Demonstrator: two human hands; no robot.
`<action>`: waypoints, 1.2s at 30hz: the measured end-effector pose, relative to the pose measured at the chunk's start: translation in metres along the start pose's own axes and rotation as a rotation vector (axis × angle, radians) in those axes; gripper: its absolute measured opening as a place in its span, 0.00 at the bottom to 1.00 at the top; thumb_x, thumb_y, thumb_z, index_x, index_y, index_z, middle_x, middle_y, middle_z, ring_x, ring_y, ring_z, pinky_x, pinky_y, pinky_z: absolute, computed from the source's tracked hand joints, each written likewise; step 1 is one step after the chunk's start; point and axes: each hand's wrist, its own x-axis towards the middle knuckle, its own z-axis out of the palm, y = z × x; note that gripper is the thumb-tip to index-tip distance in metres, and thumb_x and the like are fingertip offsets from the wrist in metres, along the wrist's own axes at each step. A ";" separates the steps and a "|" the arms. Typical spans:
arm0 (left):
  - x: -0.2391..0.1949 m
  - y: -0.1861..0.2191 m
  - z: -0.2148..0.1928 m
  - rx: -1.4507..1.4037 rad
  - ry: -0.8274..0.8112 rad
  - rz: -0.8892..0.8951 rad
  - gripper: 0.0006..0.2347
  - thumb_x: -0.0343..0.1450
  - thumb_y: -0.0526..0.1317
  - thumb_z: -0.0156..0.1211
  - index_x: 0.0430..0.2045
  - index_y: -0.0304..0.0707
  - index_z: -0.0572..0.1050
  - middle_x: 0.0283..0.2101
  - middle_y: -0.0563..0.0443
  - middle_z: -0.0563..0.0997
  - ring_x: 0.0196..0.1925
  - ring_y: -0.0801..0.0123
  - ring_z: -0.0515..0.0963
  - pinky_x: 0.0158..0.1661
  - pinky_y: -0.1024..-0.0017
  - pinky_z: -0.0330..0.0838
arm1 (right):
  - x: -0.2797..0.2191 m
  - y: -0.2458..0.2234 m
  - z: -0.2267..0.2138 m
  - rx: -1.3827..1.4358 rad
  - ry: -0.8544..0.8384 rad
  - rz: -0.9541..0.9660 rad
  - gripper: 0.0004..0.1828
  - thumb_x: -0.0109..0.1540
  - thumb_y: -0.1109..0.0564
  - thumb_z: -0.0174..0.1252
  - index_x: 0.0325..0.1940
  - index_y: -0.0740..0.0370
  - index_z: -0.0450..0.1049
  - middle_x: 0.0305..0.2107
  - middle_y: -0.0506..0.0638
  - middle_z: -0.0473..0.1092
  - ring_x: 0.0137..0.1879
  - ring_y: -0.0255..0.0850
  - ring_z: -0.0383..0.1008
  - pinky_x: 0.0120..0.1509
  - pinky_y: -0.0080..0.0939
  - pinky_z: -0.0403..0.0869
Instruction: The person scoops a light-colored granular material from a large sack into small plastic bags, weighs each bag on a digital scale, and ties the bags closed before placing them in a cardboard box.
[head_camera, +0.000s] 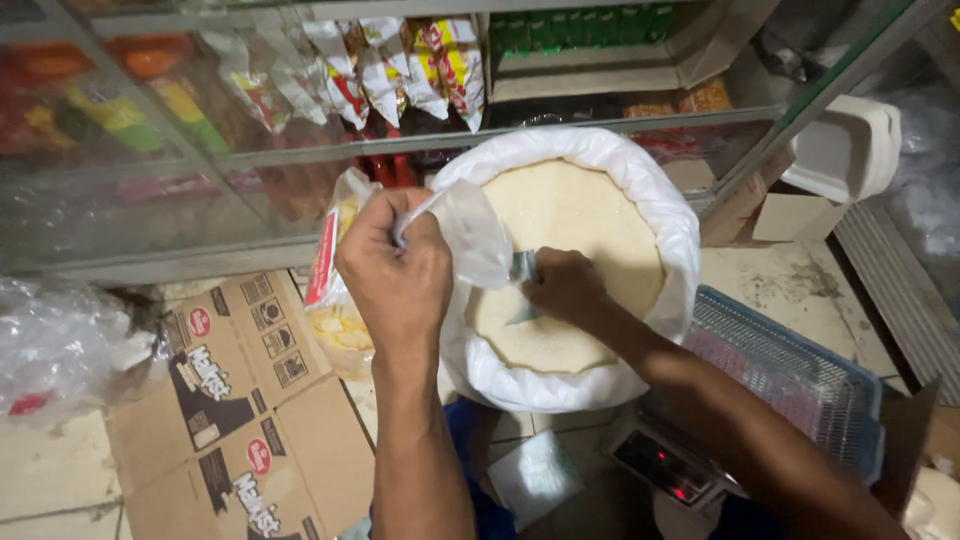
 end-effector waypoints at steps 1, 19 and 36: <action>0.001 -0.003 0.001 -0.002 -0.002 0.013 0.08 0.65 0.30 0.54 0.24 0.40 0.83 0.17 0.44 0.72 0.22 0.67 0.69 0.28 0.68 0.68 | 0.006 0.009 0.002 0.004 0.013 0.000 0.11 0.55 0.50 0.66 0.28 0.56 0.71 0.20 0.51 0.73 0.34 0.51 0.81 0.38 0.50 0.78; -0.006 -0.004 0.038 0.390 -0.432 -0.182 0.08 0.69 0.43 0.63 0.26 0.41 0.84 0.20 0.37 0.81 0.31 0.37 0.82 0.35 0.52 0.75 | -0.014 0.050 -0.159 0.512 -0.066 0.561 0.06 0.52 0.63 0.65 0.24 0.67 0.75 0.14 0.62 0.69 0.20 0.49 0.76 0.23 0.46 0.77; -0.025 0.006 0.102 0.475 -0.708 -0.289 0.10 0.68 0.37 0.57 0.33 0.29 0.84 0.27 0.32 0.83 0.36 0.39 0.86 0.37 0.51 0.80 | -0.004 0.023 -0.243 -0.029 -0.063 0.325 0.09 0.48 0.53 0.66 0.21 0.59 0.76 0.17 0.55 0.72 0.32 0.53 0.78 0.38 0.51 0.75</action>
